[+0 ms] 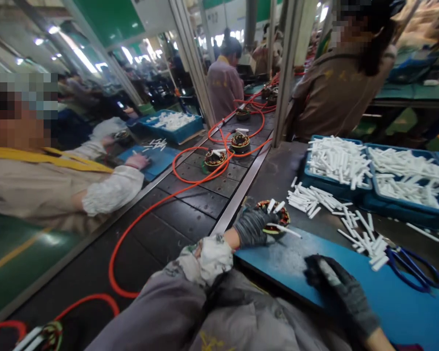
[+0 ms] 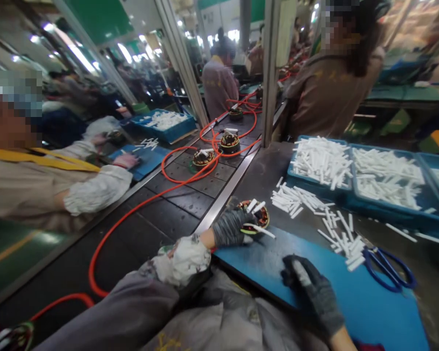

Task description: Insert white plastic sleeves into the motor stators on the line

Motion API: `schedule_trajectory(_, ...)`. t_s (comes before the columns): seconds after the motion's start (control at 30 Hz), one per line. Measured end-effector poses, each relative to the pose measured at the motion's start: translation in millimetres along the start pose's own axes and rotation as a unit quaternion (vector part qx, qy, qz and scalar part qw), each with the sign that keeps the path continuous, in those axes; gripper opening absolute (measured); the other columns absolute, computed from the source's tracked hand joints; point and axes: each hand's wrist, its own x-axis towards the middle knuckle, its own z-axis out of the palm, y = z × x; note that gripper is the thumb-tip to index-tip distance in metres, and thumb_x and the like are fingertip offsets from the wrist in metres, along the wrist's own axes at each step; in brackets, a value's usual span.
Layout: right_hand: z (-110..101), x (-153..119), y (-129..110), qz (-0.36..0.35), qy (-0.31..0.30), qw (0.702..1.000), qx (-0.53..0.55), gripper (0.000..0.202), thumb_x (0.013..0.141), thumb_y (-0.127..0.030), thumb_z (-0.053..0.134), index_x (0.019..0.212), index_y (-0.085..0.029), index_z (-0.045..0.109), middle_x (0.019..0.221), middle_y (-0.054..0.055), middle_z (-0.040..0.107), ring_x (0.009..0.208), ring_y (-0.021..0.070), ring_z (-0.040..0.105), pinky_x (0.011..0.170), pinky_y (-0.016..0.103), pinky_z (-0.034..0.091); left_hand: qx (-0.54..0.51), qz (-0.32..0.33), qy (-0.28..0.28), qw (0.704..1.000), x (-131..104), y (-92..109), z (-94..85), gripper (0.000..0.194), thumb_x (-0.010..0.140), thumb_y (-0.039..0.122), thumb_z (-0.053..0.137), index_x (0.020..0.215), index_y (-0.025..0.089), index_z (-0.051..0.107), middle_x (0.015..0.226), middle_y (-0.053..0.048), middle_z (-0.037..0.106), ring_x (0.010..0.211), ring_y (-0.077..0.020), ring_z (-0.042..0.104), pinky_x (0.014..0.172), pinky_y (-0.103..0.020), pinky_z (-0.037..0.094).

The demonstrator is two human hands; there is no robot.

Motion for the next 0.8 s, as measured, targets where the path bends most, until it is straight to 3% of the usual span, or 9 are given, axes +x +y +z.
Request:
schedule_trajectory(0.13, -10.9, -11.3, 17.1, -0.174, 0.035, 0.970, -0.166, 0.033, 0.089, -0.028, 0.052, 0.115, -0.025, 0.072, 0.117, 0.009, 0.075, 0.102, 0.0266, 0.074, 0.082, 0.037, 0.061, -0.048, -0.084, 0.017, 0.995, -2.9, -24.9, -43.2, 0.055, 0.068, 0.036, 0.084, 0.118, 0.020, 0.068, 0.106, -0.003, 0.076, 0.093, -0.0218, 0.072, 0.087, -0.030, 0.055)
schedule_trajectory(0.27, -2.6, -11.3, 17.2, -0.203, 0.058, 0.952, -0.221, 0.040, 0.089, -0.020, 0.042, 0.112, -0.027, 0.074, 0.113, 0.007, 0.077, 0.098, 0.0254, 0.075, 0.074, 0.035, 0.063, 0.020, -0.230, 0.049, 0.972, -46.3, -59.4, -67.9, 0.059, 0.071, 0.036, 0.081, 0.126, 0.023, 0.063, 0.110, -0.003, 0.075, 0.099, -0.0230, 0.070, 0.091, -0.032, 0.053)
schedule_trajectory(0.43, 8.1, -10.9, 16.7, -0.260, 0.091, 0.940, -0.204, 0.045, 0.088, -0.013, 0.042, 0.114, -0.031, 0.074, 0.113, 0.004, 0.077, 0.092, 0.0236, 0.076, 0.073, 0.032, 0.064, 0.159, -0.389, 0.086, 0.903, -123.6, -106.2, -85.1, 0.050, 0.074, 0.031, 0.076, 0.122, 0.024, 0.063, 0.118, -0.005, 0.073, 0.109, -0.0246, 0.068, 0.099, -0.034, 0.051)
schedule_trajectory(0.57, 10.0, -9.8, 6.6, -0.279, 0.105, 0.931, -0.211, 0.051, 0.088, -0.009, 0.040, 0.122, -0.033, 0.070, 0.114, 0.004, 0.076, 0.090, 0.0218, 0.077, 0.072, 0.030, 0.064, 0.257, -0.486, 0.038, 0.835, -159.7, -122.5, -111.0, 0.053, 0.080, 0.030, 0.070, 0.131, 0.023, 0.060, 0.132, -0.011, 0.066, 0.122, -0.0280, 0.063, 0.107, -0.039, 0.047)
schedule_trajectory(0.67, 10.2, -9.4, 1.5, -0.284, 0.102, 0.928, -0.217, 0.055, 0.088, -0.008, 0.041, 0.129, -0.034, 0.066, 0.115, 0.003, 0.076, 0.090, 0.0209, 0.077, 0.070, 0.029, 0.063, 0.340, -0.535, 0.033, 0.773, -156.8, -114.1, -128.1, 0.057, 0.080, 0.031, 0.069, 0.135, 0.022, 0.058, 0.143, -0.018, 0.057, 0.132, -0.0404, 0.052, 0.111, -0.059, 0.037)
schedule_trajectory(0.73, 11.2, -10.2, 1.9, -0.291, 0.104, 0.924, -0.224, 0.054, 0.089, -0.009, 0.042, 0.132, -0.033, 0.064, 0.117, 0.004, 0.076, 0.092, 0.0213, 0.076, 0.072, 0.030, 0.064, 0.339, -0.488, 0.097, 0.798, -133.4, -103.6, -129.2, 0.053, 0.082, 0.027, 0.066, 0.134, 0.016, 0.060, 0.143, -0.023, 0.055, 0.131, -0.0455, 0.051, 0.108, -0.067, 0.035)
schedule_trajectory(0.8, 12.9, -11.7, 4.0, -0.292, 0.097, 0.922, -0.235, 0.052, 0.090, -0.011, 0.043, 0.131, -0.032, 0.065, 0.119, 0.004, 0.075, 0.094, 0.0216, 0.076, 0.075, 0.030, 0.064, 0.295, -0.377, 0.158, 0.864, -90.9, -95.3, -118.1, 0.048, 0.084, 0.024, 0.063, 0.131, 0.011, 0.061, 0.139, -0.024, 0.058, 0.130, -0.0425, 0.053, 0.109, -0.064, 0.037)
